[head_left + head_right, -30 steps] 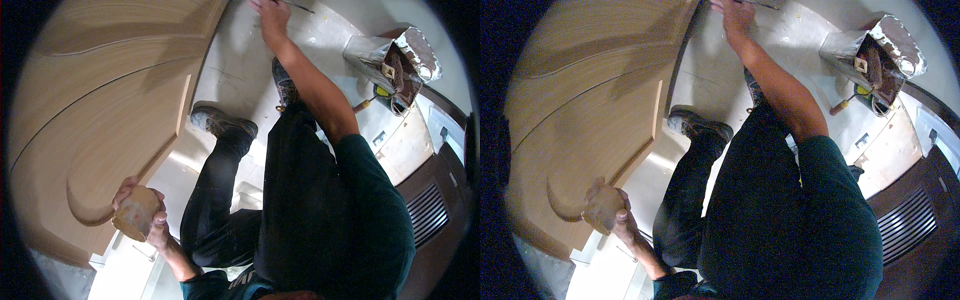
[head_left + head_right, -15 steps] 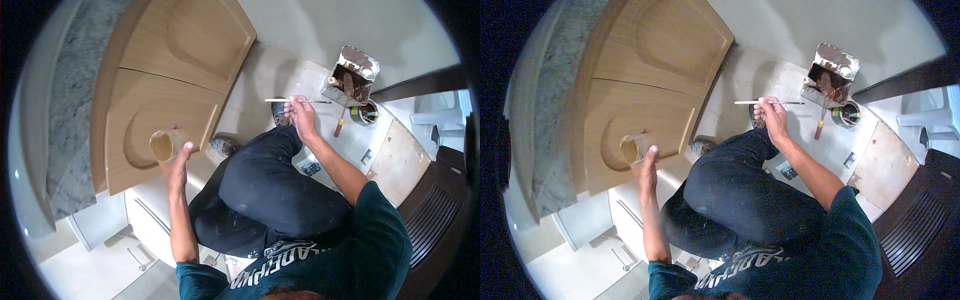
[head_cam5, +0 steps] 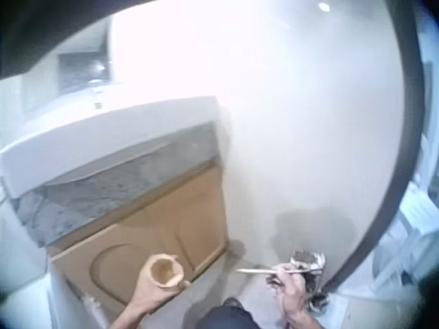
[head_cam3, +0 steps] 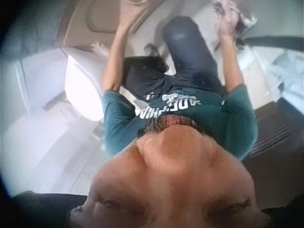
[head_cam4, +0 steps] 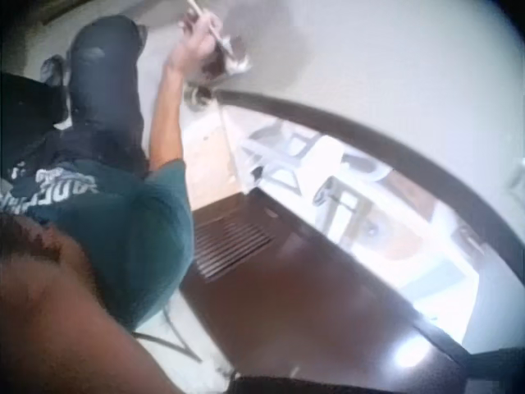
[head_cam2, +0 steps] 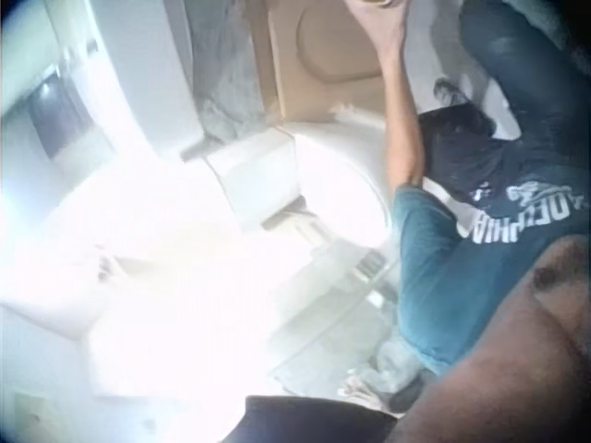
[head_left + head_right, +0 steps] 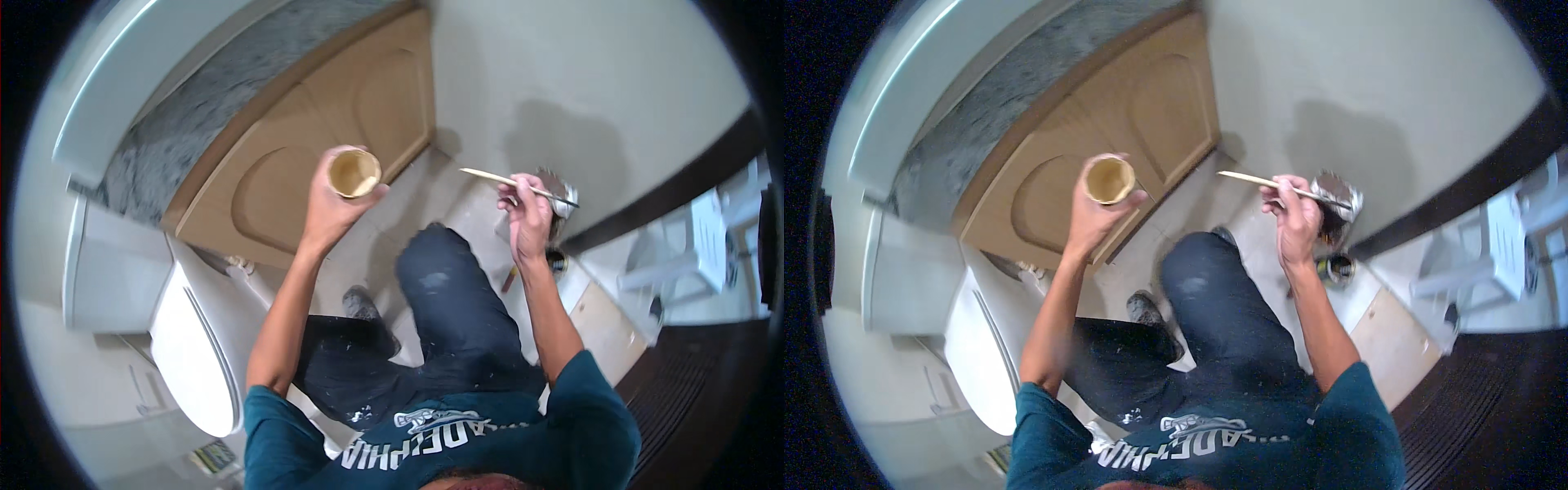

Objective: The person paints the recessed decorative lines of a wooden cabinet door using a thin brush, dipping it into a small cup held in their hand.

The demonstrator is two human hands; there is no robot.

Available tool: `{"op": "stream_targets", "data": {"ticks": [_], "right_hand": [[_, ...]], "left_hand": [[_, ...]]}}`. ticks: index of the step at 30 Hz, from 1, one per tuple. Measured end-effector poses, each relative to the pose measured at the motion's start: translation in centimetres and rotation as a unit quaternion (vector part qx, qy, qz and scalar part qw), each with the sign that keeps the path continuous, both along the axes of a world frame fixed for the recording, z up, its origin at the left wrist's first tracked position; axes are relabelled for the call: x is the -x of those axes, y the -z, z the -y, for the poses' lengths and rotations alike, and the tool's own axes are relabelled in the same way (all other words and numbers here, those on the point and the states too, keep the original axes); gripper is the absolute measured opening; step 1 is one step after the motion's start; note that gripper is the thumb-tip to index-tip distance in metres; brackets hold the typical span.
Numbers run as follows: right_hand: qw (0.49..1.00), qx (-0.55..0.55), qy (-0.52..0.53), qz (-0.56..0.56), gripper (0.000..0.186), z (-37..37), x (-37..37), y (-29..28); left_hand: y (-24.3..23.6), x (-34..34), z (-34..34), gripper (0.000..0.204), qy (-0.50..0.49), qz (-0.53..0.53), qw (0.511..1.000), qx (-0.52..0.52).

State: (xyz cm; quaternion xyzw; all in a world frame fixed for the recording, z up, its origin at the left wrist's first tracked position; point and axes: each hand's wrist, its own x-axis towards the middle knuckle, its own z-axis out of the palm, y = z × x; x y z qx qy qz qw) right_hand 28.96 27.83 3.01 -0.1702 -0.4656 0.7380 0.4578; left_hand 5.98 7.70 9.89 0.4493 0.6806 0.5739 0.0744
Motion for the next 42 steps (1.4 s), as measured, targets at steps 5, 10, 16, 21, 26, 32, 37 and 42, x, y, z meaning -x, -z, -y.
{"op": "stream_targets", "data": {"ticks": [5,10,16,21,26,32,37,42], "right_hand": [[0.991,-0.121,-0.049,0.004,0.019,1.9,3.4,-4.9],[0.978,-0.161,-0.098,0.089,0.018,2.1,5.3,-4.3],[0.953,-0.283,-0.058,0.093,0.025,3.8,7.1,-8.4],[0.856,-0.507,-0.090,0.052,0.009,5.5,9.3,-13.0],[0.802,-0.580,-0.105,0.101,0.010,7.4,9.6,-11.5],[0.781,-0.601,-0.110,0.129,0.013,8.4,10.1,-10.2],[0.763,-0.620,-0.110,0.145,0.014,8.4,10.4,-9.7],[0.768,-0.608,-0.113,0.167,0.013,8.3,10.6,-9.4]], "left_hand": [[1.8,2.3,4.0,0.070,-0.035,-0.010,0.997,0.068],[2.7,3.0,5.4,0.071,-0.047,0.044,0.998,-0.019],[3.7,2.9,6.3,0.066,-0.051,0.008,0.998,-0.026],[4.0,3.6,6.6,0.063,-0.019,-0.057,0.997,0.052],[3.8,2.6,7.0,0.061,-0.012,-0.094,0.989,0.112],[4.6,2.7,6.8,0.058,0.000,-0.118,0.985,0.123],[4.8,2.5,6.2,0.059,0.016,-0.119,0.986,0.116],[5.1,2.4,6.0,0.059,0.010,-0.121,0.985,0.123]]}}
